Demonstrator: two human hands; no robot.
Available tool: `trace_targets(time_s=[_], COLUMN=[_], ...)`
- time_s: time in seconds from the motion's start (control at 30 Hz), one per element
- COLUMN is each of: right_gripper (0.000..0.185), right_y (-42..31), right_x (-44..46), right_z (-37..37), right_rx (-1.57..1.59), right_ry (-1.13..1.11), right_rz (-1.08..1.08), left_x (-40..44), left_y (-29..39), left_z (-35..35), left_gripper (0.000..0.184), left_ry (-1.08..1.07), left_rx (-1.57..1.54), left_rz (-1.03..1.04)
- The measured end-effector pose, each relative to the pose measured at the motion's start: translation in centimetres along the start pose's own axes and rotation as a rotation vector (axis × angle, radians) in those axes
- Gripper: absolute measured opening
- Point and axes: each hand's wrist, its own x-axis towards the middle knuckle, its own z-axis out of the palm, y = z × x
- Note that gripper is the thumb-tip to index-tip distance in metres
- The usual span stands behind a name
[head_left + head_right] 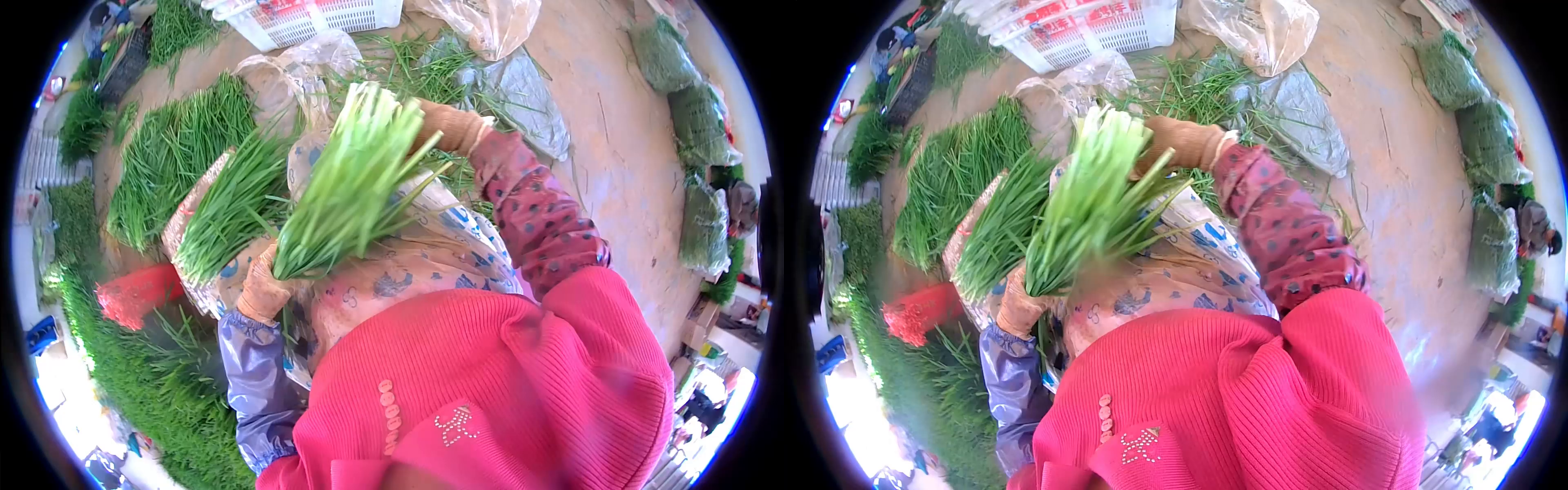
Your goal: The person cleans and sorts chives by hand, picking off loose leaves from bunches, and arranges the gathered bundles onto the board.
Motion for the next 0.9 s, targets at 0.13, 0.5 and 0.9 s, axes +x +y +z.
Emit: trace_targets(time_s=[0.13, 0.5, 0.9], right_gripper=[0.029, 0.036, 0.031], right_y=[-1.2, -6.9, -3.8], right_x=[1.3, 0.2, 3.4], right_z=[-0.2, -5.8, -4.1], right_rx=[0.578, 0.306, 0.553], right_ry=[0.221, 0.393, 0.674], right_rz=[0.061, -0.072, -0.095], left_x=[-0.7, -0.8, -1.6], left_y=[0.4, -0.1, -3.2], left_z=[-1.4, -1.5, -1.7], left_gripper=[0.048, 0.067, 0.064], left_ry=[-0.124, -0.136, -0.373], left_rx=[-0.337, -0.907, -0.972], left_rz=[-0.187, -0.281, -0.132])
